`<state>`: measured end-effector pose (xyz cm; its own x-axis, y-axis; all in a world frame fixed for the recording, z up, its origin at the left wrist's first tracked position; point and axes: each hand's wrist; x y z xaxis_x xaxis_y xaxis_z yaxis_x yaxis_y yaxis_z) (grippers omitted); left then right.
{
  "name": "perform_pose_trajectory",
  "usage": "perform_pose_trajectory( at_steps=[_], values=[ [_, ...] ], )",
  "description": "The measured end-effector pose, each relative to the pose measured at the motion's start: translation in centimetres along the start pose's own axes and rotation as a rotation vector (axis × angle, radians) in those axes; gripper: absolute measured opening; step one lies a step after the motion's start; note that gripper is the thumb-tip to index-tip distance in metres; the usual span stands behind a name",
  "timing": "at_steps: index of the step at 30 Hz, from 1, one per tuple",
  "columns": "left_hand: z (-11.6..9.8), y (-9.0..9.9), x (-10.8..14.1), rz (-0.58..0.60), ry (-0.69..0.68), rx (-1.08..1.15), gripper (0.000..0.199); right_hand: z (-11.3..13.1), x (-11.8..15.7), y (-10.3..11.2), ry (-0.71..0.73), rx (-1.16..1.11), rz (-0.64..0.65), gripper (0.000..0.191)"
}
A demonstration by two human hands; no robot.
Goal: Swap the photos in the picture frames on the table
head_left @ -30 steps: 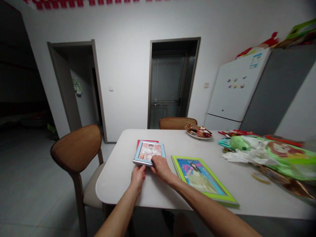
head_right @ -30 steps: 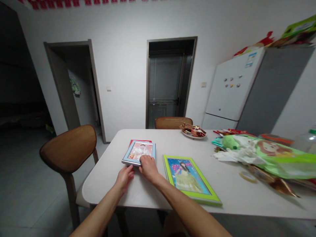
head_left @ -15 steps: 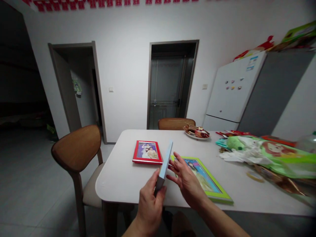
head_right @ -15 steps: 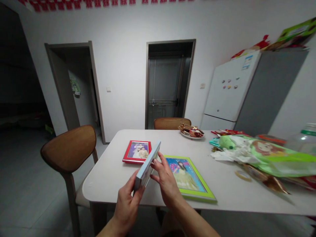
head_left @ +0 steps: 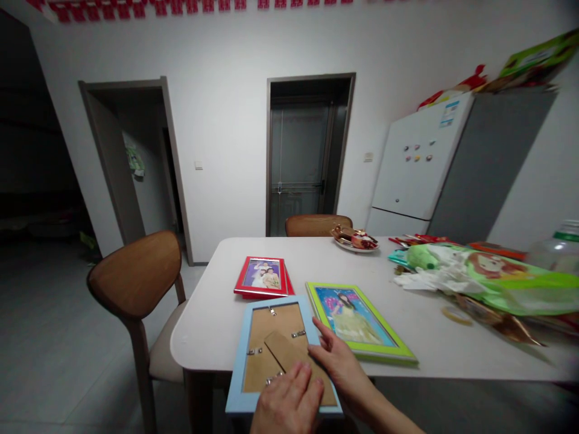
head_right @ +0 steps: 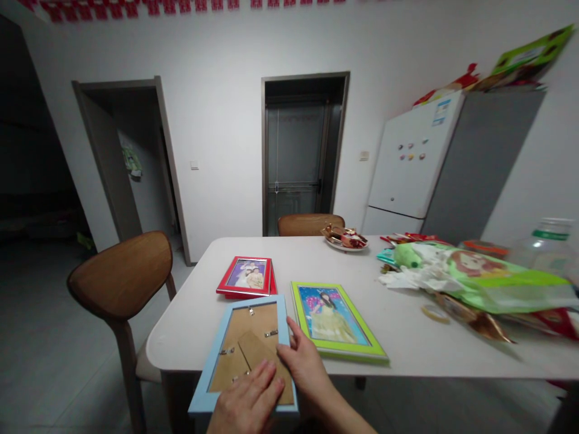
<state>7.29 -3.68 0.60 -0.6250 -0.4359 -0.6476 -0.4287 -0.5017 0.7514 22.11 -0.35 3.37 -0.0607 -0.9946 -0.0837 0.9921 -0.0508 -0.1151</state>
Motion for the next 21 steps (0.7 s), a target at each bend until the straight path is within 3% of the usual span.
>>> perform_pose_trajectory(
  at_steps=[3, 10, 13, 16, 21],
  values=[
    [-0.1, -1.3, 0.0, 0.013, 0.045, -0.031, 0.034, -1.3, -1.6, 0.5, -0.009, 0.235, 0.001, 0.066],
    [-0.7, -3.9, 0.5, 0.079, 0.146, 0.042, 0.036, -3.7, -3.2, 1.3, 0.161, 0.907, 0.028, 0.050],
    [-0.3, -3.1, 0.4, 0.207, 0.175, 0.117, 0.038, -3.8, -3.4, 1.4, 0.218, 1.037, 0.064, 0.045],
    [1.2, -1.2, 0.6, 0.352, 0.244, 0.173, 0.043, -3.3, -3.6, 1.4, 0.242, 1.083, 0.066, 0.040],
    [4.3, 1.4, 2.1, 0.402, 0.412, 0.157, 0.049, -2.1, -3.9, 1.3, 0.202, 1.142, 0.105, 0.030]
  ],
)
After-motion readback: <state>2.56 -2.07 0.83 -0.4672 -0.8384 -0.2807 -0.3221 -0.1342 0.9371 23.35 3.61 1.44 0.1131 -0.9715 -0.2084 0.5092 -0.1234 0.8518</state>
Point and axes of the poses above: each hand's wrist, its own x-axis away from the middle knuckle, its own y-axis out of the back of the hand, z = x × y, and after that the axes turned 7 degrees about -x, right-handed
